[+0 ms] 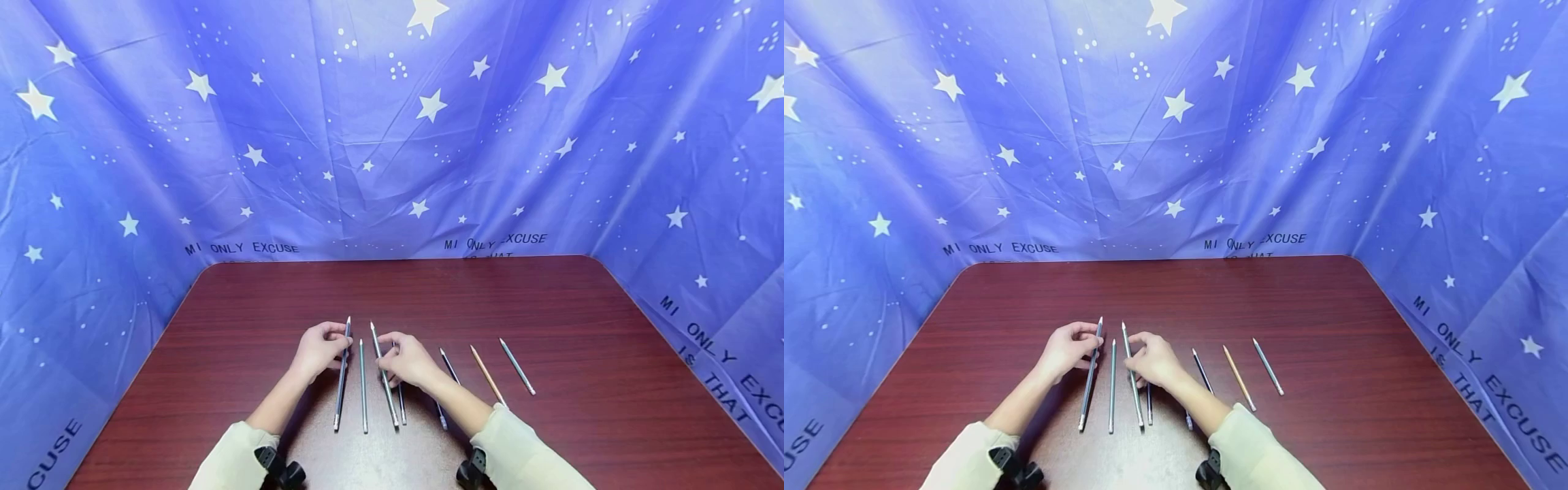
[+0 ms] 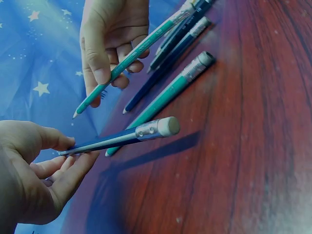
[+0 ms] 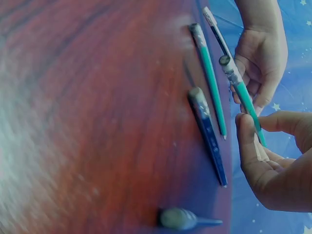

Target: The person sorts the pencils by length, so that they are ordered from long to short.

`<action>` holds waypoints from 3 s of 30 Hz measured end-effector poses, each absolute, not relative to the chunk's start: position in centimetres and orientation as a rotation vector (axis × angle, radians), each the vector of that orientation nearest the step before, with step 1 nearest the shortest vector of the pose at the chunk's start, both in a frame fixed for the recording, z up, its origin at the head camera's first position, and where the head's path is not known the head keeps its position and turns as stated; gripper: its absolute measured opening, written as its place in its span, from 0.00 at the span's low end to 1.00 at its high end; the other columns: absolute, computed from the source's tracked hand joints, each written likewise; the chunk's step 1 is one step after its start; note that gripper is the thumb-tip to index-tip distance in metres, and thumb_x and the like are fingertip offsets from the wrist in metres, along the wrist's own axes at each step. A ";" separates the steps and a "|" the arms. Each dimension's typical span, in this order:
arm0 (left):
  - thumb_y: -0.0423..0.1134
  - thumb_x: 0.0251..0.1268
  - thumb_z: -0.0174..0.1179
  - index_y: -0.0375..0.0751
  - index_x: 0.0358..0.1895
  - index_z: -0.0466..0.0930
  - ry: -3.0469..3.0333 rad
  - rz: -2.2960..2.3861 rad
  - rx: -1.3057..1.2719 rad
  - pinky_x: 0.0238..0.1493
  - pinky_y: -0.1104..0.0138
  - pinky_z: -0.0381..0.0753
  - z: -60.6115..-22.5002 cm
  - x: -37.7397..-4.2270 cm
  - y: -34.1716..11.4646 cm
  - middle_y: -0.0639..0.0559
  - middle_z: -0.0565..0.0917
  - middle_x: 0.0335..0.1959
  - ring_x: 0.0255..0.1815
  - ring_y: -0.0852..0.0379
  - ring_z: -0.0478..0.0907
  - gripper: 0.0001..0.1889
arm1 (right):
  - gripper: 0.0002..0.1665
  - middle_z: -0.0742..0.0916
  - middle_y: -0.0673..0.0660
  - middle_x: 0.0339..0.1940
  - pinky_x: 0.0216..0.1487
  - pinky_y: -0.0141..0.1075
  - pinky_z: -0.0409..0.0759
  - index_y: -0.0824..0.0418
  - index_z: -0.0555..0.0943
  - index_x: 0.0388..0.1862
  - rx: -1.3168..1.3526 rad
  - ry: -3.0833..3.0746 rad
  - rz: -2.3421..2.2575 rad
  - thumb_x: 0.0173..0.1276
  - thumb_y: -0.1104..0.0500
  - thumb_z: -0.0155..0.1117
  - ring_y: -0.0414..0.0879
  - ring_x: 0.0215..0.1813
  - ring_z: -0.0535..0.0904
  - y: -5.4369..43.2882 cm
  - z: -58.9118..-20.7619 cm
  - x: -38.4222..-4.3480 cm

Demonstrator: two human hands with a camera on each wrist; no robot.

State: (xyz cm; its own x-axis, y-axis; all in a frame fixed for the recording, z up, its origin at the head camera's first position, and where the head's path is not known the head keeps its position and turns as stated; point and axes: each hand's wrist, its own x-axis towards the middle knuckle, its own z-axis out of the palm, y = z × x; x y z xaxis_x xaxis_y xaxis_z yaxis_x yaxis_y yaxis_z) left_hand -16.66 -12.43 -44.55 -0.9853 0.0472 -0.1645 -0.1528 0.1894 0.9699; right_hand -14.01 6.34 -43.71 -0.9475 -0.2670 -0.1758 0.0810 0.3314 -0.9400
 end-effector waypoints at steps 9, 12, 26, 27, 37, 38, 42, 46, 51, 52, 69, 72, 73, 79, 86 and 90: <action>0.28 0.55 0.61 0.27 0.52 0.74 2.273 1.993 -0.103 0.28 0.57 0.85 -43.3 -16.7 -12.0 0.42 0.82 0.34 0.25 0.59 0.80 0.19 | 0.28 0.85 0.68 0.31 0.21 0.38 0.82 0.69 0.71 0.59 -0.114 2.284 -1.727 0.58 0.67 0.63 0.40 0.17 0.75 8.0 -42.8 -14.4; 0.29 0.55 0.61 0.29 0.51 0.75 2.261 2.017 -0.103 0.27 0.59 0.85 -43.7 -17.0 -11.9 0.45 0.82 0.33 0.25 0.58 0.81 0.19 | 0.28 0.84 0.67 0.31 0.23 0.40 0.83 0.68 0.71 0.59 -0.109 2.281 -1.754 0.59 0.67 0.63 0.40 0.18 0.75 8.8 -42.7 -14.4; 0.31 0.56 0.63 0.31 0.53 0.75 2.204 2.051 -0.076 0.26 0.62 0.85 -43.7 -17.6 -8.8 0.46 0.82 0.34 0.24 0.61 0.78 0.20 | 0.30 0.84 0.62 0.29 0.22 0.34 0.81 0.68 0.69 0.62 -0.029 2.231 -1.887 0.59 0.67 0.63 0.40 0.20 0.75 11.7 -42.2 -14.7; 0.32 0.56 0.63 0.31 0.53 0.75 2.203 2.050 -0.073 0.26 0.61 0.85 -43.6 -17.7 -8.6 0.46 0.82 0.35 0.24 0.61 0.78 0.20 | 0.30 0.84 0.61 0.29 0.22 0.34 0.81 0.68 0.69 0.62 -0.017 2.228 -1.891 0.59 0.67 0.64 0.40 0.20 0.75 11.9 -42.2 -14.7; 0.32 0.55 0.63 0.32 0.52 0.75 2.195 2.064 -0.051 0.26 0.62 0.85 -43.4 -17.8 -7.5 0.45 0.83 0.36 0.26 0.59 0.81 0.20 | 0.31 0.84 0.56 0.26 0.22 0.32 0.80 0.68 0.69 0.62 0.034 2.211 -1.927 0.59 0.67 0.64 0.40 0.19 0.75 12.7 -42.1 -14.7; 0.32 0.55 0.63 0.32 0.52 0.75 2.194 2.066 -0.050 0.26 0.62 0.85 -43.4 -17.8 -7.4 0.45 0.83 0.36 0.26 0.59 0.81 0.20 | 0.30 0.84 0.56 0.26 0.21 0.32 0.80 0.68 0.69 0.62 0.034 2.213 -1.929 0.59 0.67 0.64 0.40 0.19 0.75 12.7 -42.1 -14.7; 0.31 0.55 0.63 0.33 0.51 0.76 2.185 2.081 -0.056 0.26 0.62 0.85 -43.4 -18.0 -7.1 0.46 0.83 0.34 0.25 0.59 0.81 0.19 | 0.30 0.83 0.55 0.26 0.22 0.32 0.80 0.67 0.69 0.61 0.029 2.211 -1.931 0.59 0.66 0.65 0.40 0.20 0.75 12.6 -42.2 -14.7; 0.31 0.55 0.63 0.33 0.51 0.76 2.186 2.089 -0.041 0.25 0.63 0.85 -43.3 -18.2 -6.9 0.48 0.83 0.33 0.24 0.60 0.81 0.19 | 0.30 0.83 0.55 0.26 0.22 0.33 0.80 0.67 0.69 0.61 0.017 2.205 -1.938 0.59 0.66 0.65 0.41 0.20 0.75 12.5 -42.3 -14.6; 0.32 0.54 0.64 0.33 0.51 0.76 2.197 2.096 -0.036 0.24 0.63 0.85 -43.2 -18.7 -6.8 0.47 0.83 0.33 0.24 0.61 0.80 0.19 | 0.31 0.84 0.56 0.27 0.23 0.34 0.81 0.67 0.69 0.62 -0.001 2.200 -1.931 0.59 0.66 0.64 0.40 0.20 0.76 12.5 -42.3 -14.6; 0.32 0.54 0.64 0.33 0.52 0.76 2.200 2.095 -0.036 0.25 0.63 0.85 -43.2 -18.8 -6.8 0.46 0.83 0.33 0.24 0.61 0.80 0.19 | 0.31 0.84 0.57 0.27 0.23 0.35 0.81 0.67 0.69 0.62 -0.001 2.200 -1.931 0.59 0.66 0.64 0.40 0.20 0.75 12.5 -42.3 -14.6; 0.31 0.54 0.64 0.34 0.51 0.77 2.221 2.115 -0.133 0.23 0.65 0.84 -41.9 -21.3 -6.9 0.50 0.82 0.32 0.21 0.62 0.77 0.19 | 0.31 0.83 0.55 0.27 0.23 0.37 0.82 0.68 0.68 0.62 0.005 2.211 -1.938 0.60 0.66 0.65 0.40 0.20 0.75 12.6 -42.0 -14.4; 0.32 0.54 0.64 0.34 0.52 0.76 2.222 2.124 -0.142 0.22 0.68 0.83 -41.8 -22.1 -6.9 0.50 0.81 0.32 0.21 0.62 0.77 0.19 | 0.31 0.83 0.55 0.26 0.23 0.36 0.82 0.68 0.68 0.62 -0.002 2.214 -1.937 0.60 0.66 0.64 0.40 0.20 0.75 12.8 -42.0 -14.5; 0.31 0.54 0.64 0.33 0.52 0.76 2.224 2.128 -0.142 0.22 0.68 0.83 -41.7 -22.4 -6.9 0.50 0.81 0.32 0.21 0.62 0.77 0.20 | 0.31 0.83 0.54 0.26 0.23 0.36 0.82 0.69 0.68 0.62 -0.004 2.212 -1.939 0.60 0.66 0.64 0.40 0.20 0.75 12.8 -42.1 -14.5; 0.30 0.54 0.63 0.33 0.53 0.76 2.237 2.155 -0.154 0.21 0.69 0.83 -41.3 -23.7 -7.2 0.50 0.81 0.32 0.20 0.63 0.77 0.20 | 0.31 0.83 0.53 0.24 0.22 0.33 0.80 0.69 0.68 0.62 -0.008 2.189 -1.950 0.59 0.67 0.64 0.39 0.19 0.75 12.8 -42.3 -14.4; 0.30 0.53 0.64 0.32 0.53 0.75 2.269 2.168 -0.143 0.22 0.66 0.84 -41.1 -25.0 -7.3 0.52 0.80 0.30 0.19 0.65 0.75 0.21 | 0.32 0.83 0.52 0.24 0.21 0.32 0.80 0.69 0.68 0.62 -0.008 2.186 -1.952 0.59 0.66 0.65 0.40 0.20 0.75 12.9 -42.5 -14.2; 0.30 0.54 0.63 0.32 0.52 0.76 2.307 2.152 -0.143 0.26 0.61 0.85 -41.1 -25.6 -7.5 0.53 0.79 0.29 0.21 0.63 0.75 0.20 | 0.32 0.82 0.52 0.24 0.21 0.32 0.80 0.69 0.68 0.62 -0.004 2.176 -1.958 0.59 0.67 0.64 0.39 0.19 0.75 12.8 -42.6 -14.2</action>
State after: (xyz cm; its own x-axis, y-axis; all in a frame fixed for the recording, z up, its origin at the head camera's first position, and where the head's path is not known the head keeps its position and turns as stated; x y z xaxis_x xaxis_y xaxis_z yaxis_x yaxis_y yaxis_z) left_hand -25.59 -7.46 -41.11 -0.9958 -0.0774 -0.0495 -0.0548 0.0678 0.9962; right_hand -14.19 12.80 -42.56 -0.9771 -0.1446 -0.1564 0.1403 0.1156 -0.9833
